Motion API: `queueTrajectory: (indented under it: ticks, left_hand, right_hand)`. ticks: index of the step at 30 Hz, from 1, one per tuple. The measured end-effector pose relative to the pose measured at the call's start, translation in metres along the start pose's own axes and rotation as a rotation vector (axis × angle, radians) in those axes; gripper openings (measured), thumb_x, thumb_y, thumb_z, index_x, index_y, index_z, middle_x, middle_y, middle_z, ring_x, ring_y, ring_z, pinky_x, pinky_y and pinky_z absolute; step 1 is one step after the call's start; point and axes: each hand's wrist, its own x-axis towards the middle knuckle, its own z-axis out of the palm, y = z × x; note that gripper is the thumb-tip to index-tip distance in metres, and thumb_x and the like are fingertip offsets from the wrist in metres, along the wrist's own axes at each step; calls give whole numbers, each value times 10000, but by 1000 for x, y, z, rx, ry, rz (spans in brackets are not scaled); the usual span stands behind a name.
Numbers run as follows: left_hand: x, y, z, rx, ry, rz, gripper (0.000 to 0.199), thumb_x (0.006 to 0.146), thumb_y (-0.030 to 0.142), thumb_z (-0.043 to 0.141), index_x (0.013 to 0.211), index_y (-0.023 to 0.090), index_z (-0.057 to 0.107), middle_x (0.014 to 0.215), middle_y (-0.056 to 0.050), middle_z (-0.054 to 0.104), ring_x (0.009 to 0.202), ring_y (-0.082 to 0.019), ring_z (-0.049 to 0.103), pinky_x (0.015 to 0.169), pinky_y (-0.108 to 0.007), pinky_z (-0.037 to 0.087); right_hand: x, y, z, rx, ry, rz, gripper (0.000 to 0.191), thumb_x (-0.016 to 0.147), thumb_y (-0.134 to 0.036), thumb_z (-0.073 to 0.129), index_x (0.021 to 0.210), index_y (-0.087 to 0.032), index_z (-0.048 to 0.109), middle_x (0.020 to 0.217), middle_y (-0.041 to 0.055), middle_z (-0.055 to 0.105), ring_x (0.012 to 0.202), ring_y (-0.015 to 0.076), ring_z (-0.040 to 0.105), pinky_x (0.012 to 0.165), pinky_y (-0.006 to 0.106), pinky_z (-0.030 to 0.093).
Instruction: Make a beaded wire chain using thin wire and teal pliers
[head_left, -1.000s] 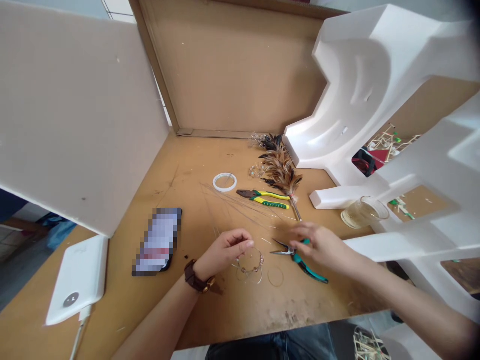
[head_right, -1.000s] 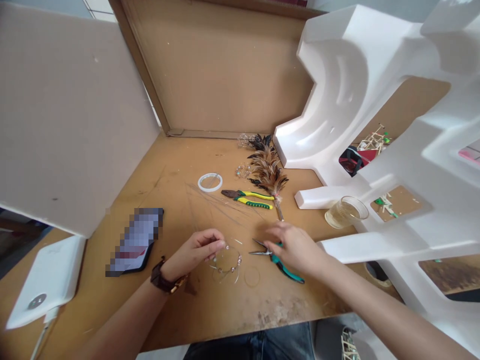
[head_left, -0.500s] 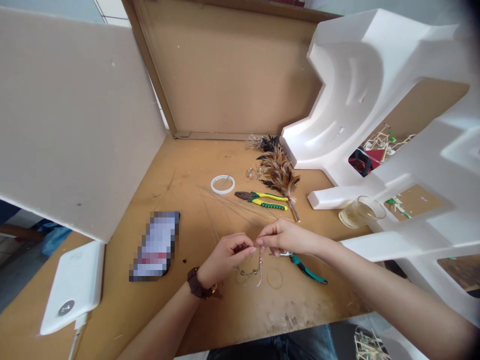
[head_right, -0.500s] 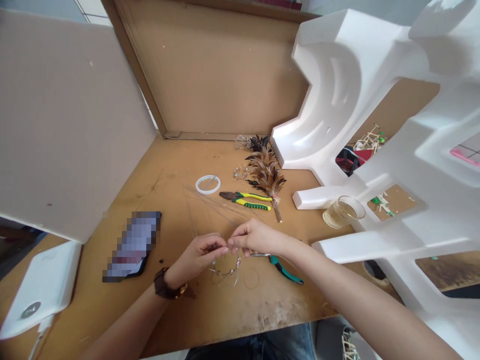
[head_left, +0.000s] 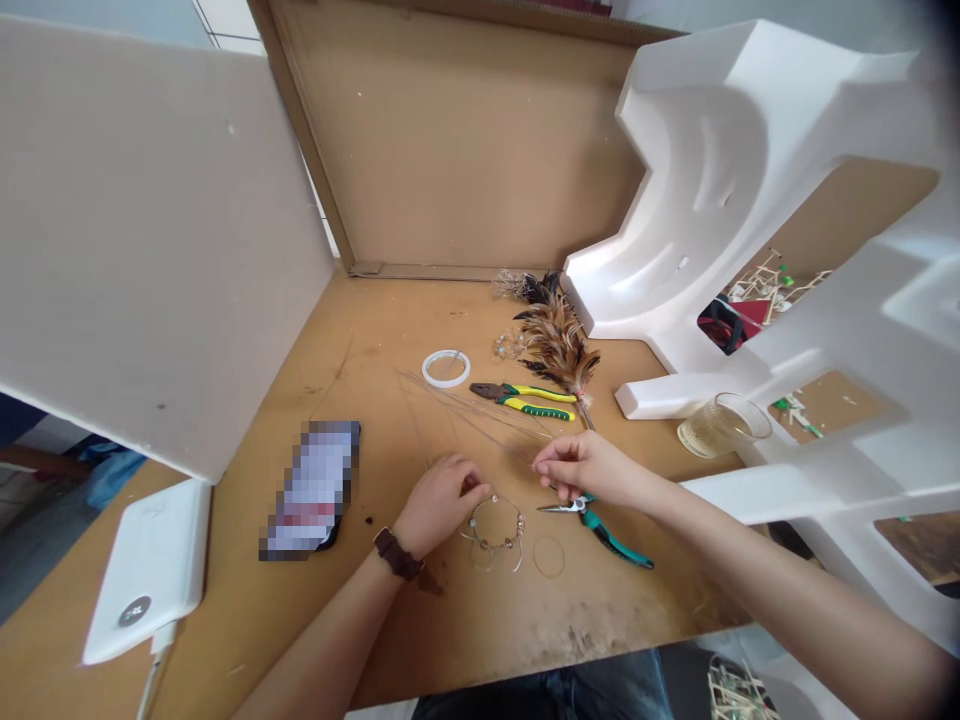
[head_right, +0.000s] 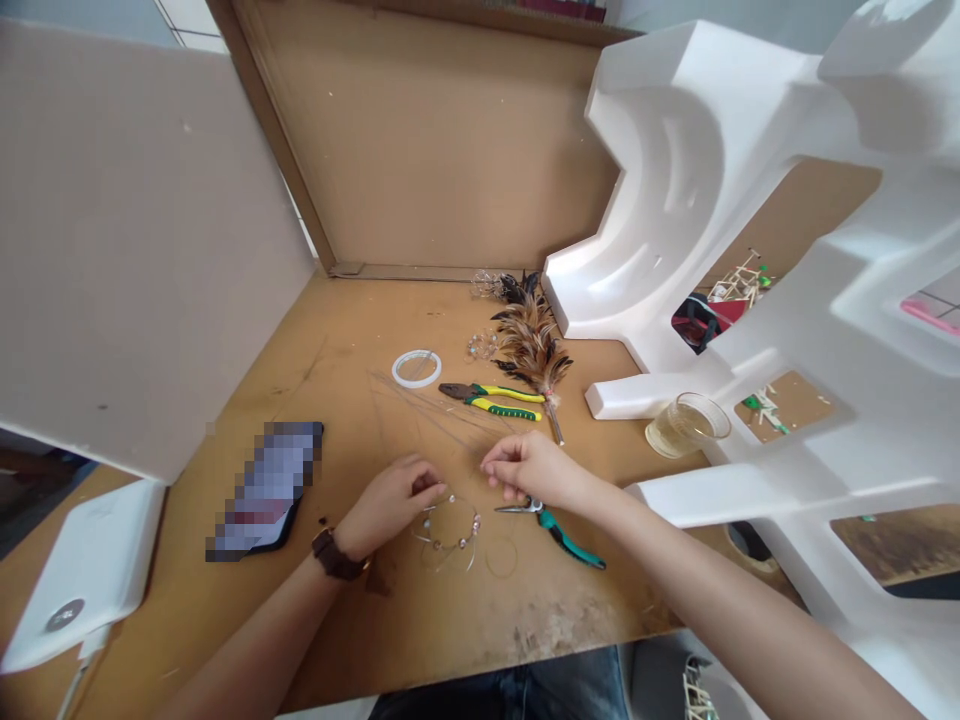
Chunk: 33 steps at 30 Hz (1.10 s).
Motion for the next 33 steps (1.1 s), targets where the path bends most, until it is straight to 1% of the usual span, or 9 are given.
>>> queueTrajectory:
  ticks: [2,4,8,12,17,22,26,29,33]
  left_hand:
    - [0,1,2,-54,-37,18,197,756,314,538,618,178,572,693,-23,545,691,-168,485,639,-267,358]
    - [0,5,4,-155,-65,21,214,776,322,513,629,174,561,678,-12,540,671,-153,479,629,-255,360]
    - [0,17,3,-427,-137,-91,239,809,366,464,732,166,569,670,6,544,616,-123,470,589,-230,375]
    - [-1,22,4,-586,-137,-155,258,803,392,476,705,160,534,697,8,552,553,-92,449,547,-211,381]
    - [-2,22,8,-593,-94,-141,272,803,398,482,667,163,495,611,37,466,505,-75,386,497,-194,342]
    - [-4,23,9,-544,-65,-99,263,810,384,472,669,162,486,604,43,427,527,-80,384,504,-196,337]
    - [-5,23,9,-520,-62,-83,254,822,375,460,683,163,483,595,51,401,524,-80,372,507,-198,325]
    - [-5,23,9,-510,-53,-63,248,830,364,452,693,161,493,603,50,411,533,-82,375,519,-201,325]
    - [-6,24,9,-485,-46,-5,242,831,353,458,708,156,524,635,33,464,589,-98,417,558,-208,343]
  right_hand:
    - [-3,2,3,-75,11,-36,165,727,-299,574,796,-151,597,683,-10,592,477,54,506,435,172,412]
    - [-7,3,7,-167,13,-85,152,748,-276,535,788,-149,607,667,-9,580,491,61,505,460,179,408]
    - [-12,3,10,-288,-17,-170,173,775,-263,495,811,-153,624,630,-9,576,538,83,518,503,190,398]
    - [-15,1,11,-284,-34,-202,208,796,-298,486,860,-155,624,665,4,610,560,94,528,535,204,407]
    - [-19,-6,16,-442,-27,-314,203,817,-262,474,864,-163,644,703,10,629,583,100,531,561,206,404]
    - [-17,-8,24,-696,25,-508,196,821,-175,470,895,-179,652,832,32,655,728,126,580,681,222,420]
    - [-14,-7,30,-851,50,-547,208,838,-171,447,899,-188,645,849,48,657,788,159,588,706,253,418]
    - [-13,-9,30,-841,24,-541,198,836,-175,450,878,-188,643,826,42,652,764,154,581,689,251,414]
    - [-13,-14,24,-620,-76,-460,184,821,-179,456,831,-177,640,773,13,634,695,119,559,649,218,414]
